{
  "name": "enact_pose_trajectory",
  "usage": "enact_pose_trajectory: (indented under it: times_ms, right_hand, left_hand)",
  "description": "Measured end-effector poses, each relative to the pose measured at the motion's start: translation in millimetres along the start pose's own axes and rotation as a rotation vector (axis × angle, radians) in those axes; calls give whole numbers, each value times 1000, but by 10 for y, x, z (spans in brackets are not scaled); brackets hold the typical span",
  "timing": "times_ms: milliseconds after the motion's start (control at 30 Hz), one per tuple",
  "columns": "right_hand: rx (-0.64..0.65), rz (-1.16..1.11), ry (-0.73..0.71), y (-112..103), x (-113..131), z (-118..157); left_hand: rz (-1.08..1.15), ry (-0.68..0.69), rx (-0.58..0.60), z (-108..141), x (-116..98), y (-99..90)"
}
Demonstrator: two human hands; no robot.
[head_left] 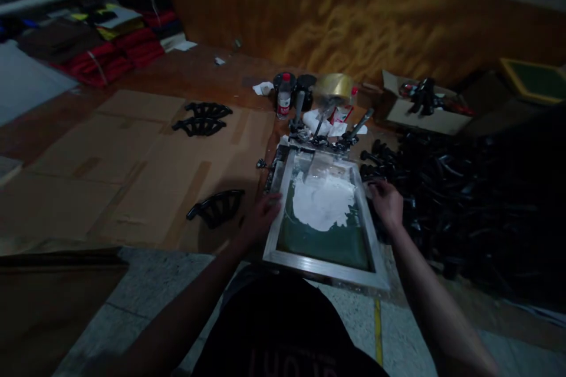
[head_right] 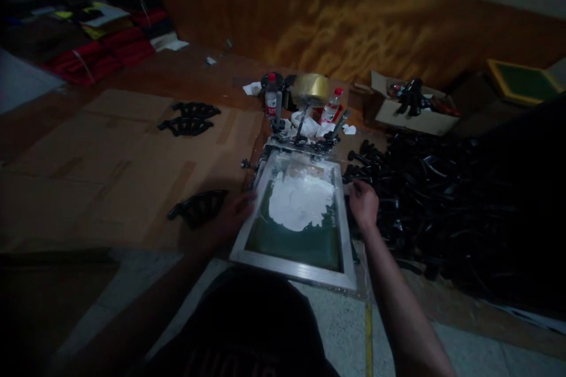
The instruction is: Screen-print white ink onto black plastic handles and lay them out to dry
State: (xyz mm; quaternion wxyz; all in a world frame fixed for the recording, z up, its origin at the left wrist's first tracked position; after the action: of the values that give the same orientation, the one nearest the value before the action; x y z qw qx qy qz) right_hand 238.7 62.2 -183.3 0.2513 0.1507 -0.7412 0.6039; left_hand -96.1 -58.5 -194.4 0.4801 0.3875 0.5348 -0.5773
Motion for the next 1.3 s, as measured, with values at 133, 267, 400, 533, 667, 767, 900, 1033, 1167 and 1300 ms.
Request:
enact_pose_trajectory:
  times_ms: [133, 267, 400, 533, 667, 767, 900, 1033, 1167, 1300]
  right_hand:
    - [52, 146, -329, 163, 785, -12]
    - [345, 350, -357, 548, 1254, 203]
    - [575, 430, -404, 694, 1135, 606]
    - [744, 356, -676, 595, 999, 935]
    - [733, 309, -681, 546, 1027, 884]
    - [576, 278, -635, 578, 1003, 899]
    - [608, 192, -734, 622, 886, 1122]
    - [569, 199, -587, 595, 1037, 836]
    - [352, 240, -350, 365, 1222, 95]
    - [64, 78, -148, -175, 746, -568]
  left_hand:
    - [-89, -30, 20, -21, 490, 127]
    - [-160, -39, 53, -81, 691, 191]
    - [-159, -17, 56, -107, 723, 180]
    - [-183, -42, 75, -106, 722, 180]
    - [-168, -49, 66, -99, 710, 187]
    - [-117, -40, 47, -93, 714, 190]
    - [-113, -37, 6, -87, 715, 179]
    - [-100, -50, 32, -70, 598, 153]
    - [-76, 32, -1, -43, 219, 24]
    - [-37, 104, -92, -101, -275, -106]
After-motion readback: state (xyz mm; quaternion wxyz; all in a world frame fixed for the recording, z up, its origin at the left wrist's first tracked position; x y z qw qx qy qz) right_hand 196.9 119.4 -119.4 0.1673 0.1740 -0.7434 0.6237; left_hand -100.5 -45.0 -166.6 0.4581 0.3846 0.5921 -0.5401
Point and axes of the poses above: each hand's wrist, its own z-axis away from the middle knuckle, its own y-axis out of the palm, x = y × z, the point moved 5 cm from there along -z, towards the middle knuckle, and after that the axes turned 9 degrees about y, right-handed, at the moved point
